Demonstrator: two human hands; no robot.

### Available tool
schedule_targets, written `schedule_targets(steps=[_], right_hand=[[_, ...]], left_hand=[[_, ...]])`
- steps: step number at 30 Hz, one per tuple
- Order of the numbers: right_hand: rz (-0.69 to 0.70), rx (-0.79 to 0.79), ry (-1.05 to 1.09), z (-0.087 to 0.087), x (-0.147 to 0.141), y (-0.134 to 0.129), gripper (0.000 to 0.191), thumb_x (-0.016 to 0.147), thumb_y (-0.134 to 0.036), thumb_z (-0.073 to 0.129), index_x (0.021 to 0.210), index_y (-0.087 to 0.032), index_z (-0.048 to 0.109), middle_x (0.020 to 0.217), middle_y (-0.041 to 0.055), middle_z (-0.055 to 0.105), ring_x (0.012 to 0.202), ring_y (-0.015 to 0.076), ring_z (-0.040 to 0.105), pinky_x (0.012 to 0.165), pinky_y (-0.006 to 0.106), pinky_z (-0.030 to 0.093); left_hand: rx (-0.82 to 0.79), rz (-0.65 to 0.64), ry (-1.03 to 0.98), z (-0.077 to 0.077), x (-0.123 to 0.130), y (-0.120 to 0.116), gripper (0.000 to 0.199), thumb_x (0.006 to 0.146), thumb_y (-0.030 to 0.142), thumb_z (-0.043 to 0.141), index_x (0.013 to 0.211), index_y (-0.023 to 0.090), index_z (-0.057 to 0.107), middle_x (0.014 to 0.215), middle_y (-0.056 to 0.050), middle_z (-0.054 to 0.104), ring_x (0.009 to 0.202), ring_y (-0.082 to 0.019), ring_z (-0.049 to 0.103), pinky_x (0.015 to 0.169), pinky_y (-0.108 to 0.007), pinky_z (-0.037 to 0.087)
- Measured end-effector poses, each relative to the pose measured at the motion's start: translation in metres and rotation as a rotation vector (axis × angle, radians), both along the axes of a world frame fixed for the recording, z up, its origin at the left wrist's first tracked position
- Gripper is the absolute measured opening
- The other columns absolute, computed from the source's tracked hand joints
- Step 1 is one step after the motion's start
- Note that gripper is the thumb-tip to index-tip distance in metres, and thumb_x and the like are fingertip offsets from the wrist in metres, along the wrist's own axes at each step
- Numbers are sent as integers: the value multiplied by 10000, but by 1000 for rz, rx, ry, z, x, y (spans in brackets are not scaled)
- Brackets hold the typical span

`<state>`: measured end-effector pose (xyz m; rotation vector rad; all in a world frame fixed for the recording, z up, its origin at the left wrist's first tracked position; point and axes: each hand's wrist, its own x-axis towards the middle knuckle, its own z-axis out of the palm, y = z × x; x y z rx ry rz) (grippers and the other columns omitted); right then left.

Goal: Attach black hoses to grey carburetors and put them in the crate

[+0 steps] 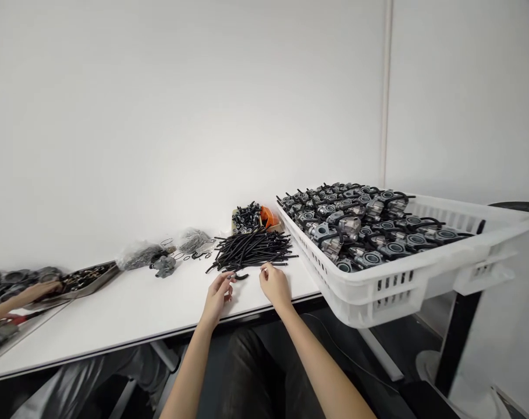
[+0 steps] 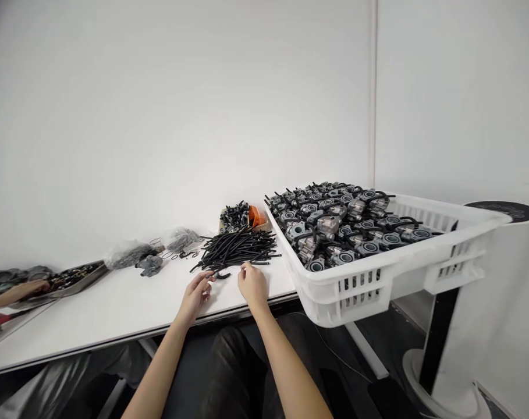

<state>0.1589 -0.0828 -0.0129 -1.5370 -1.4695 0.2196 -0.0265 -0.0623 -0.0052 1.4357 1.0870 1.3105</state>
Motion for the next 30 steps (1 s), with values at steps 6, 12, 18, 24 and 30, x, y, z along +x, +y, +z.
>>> schedule_targets(steps=[6,12,18,24,30], right_hand=[[8,26,-23,1,0,-2,195,868,-156,460,941,-208,633,775,37,717,711,168,645,574,245,301],[11,30,-37,4,0,-4,205,868,-155,454,954,-209,633,823,51,733,753,182,668,585,248,327],[3,30,-45,4,-1,-3,184,873,-174,458,948,-209,621,841,59,729,776,192,678,598,248,351],[-3,45,-27,2,-4,2,166,833,-165,484,922,-204,619,813,71,721,765,216,681,583,253,378],[-20,51,-20,6,-6,2,163,810,-158,489,892,-192,625,806,88,722,768,241,692,601,269,424]], left_hand=[[20,39,11,2,0,-2,457,671,521,680,997,201,648,850,-10,613,561,-83,471,457,-196,349],[-3,56,-1,0,-3,2,488,664,534,704,1020,206,638,870,-10,610,571,-82,447,467,-184,347],[-7,65,2,3,-2,2,517,639,541,732,1013,195,645,887,-30,622,582,-88,458,471,-187,353],[15,139,38,4,-2,4,546,549,555,769,953,201,677,835,-28,652,552,-104,492,460,-207,358],[-17,137,46,6,-8,10,559,526,530,786,965,199,684,846,-31,665,562,-99,499,459,-196,357]])
